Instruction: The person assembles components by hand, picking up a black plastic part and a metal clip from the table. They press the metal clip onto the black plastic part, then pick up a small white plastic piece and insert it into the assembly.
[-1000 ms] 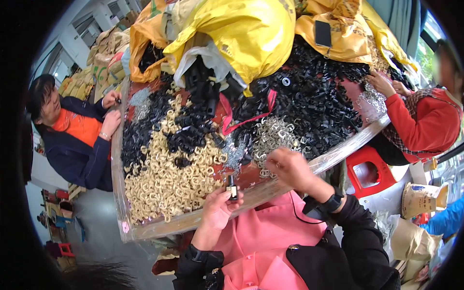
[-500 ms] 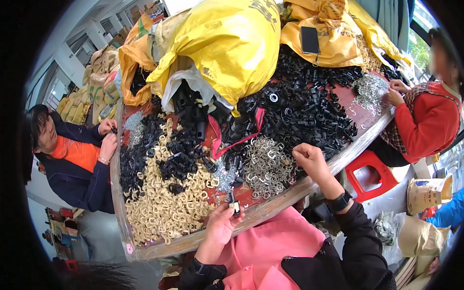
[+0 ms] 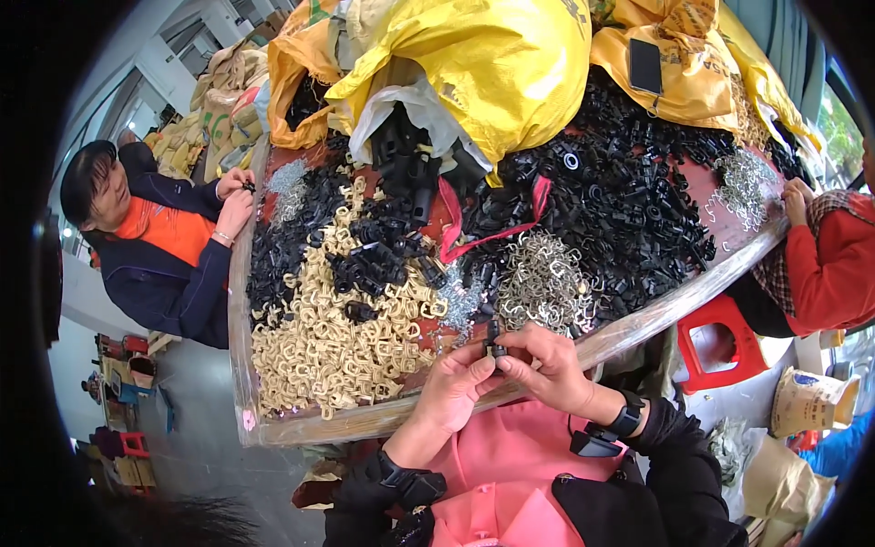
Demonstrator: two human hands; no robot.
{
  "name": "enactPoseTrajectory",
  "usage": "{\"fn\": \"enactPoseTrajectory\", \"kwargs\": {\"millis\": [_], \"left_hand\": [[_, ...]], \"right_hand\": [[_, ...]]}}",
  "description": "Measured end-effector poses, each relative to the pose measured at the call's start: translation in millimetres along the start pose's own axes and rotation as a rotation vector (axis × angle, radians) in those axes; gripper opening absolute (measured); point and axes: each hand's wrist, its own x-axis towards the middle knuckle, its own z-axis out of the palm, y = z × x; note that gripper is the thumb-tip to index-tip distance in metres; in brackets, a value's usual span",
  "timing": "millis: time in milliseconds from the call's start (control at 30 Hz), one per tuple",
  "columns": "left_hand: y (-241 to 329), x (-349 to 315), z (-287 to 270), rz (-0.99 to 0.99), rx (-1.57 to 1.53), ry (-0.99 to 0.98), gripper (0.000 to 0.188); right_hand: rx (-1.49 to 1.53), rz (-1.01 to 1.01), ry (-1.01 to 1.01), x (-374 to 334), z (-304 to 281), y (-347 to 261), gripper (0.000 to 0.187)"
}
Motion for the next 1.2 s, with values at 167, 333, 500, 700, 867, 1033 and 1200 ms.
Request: {"fn": "enactPoseTrajectory", "kwargs": {"millis": [167, 333, 500, 700, 867, 1033, 1200], "left_hand": [[2, -9, -4, -0.069, -0.002, -0.074, 0.026], [11, -16, -17, -0.116, 0.064, -0.067, 0.027], [29, -19, -54, 0.089, 0.216, -0.122, 0.026], [42, -26, -64, 0.130, 0.158, 0.042, 0.026], [47, -36, -71, 0.103, 0.087, 0.092, 0.026], [47, -37, -82, 0.078, 0.079, 0.157, 0.027], [58, -29, -73, 0.162, 0.059, 0.169, 0.029]], "right_hand": [[-0.401, -0.366, -0.052, 5, 1, -3, 0.027], [-0.468, -0.498, -0.179, 15, 7, -5, 0.031], [-0.599, -0.582, -0.262, 69, 9, -15, 0.028], [-1.128, -0.710, -0.452, 209, 17, 44, 0.016], [-1.344, -0.814, -0.529, 260, 39, 110, 0.018], [-1.385, -0.757, -0.548, 259, 37, 100, 0.025], [-1.161, -0.618, -0.529, 225, 4, 41, 0.034]]}}
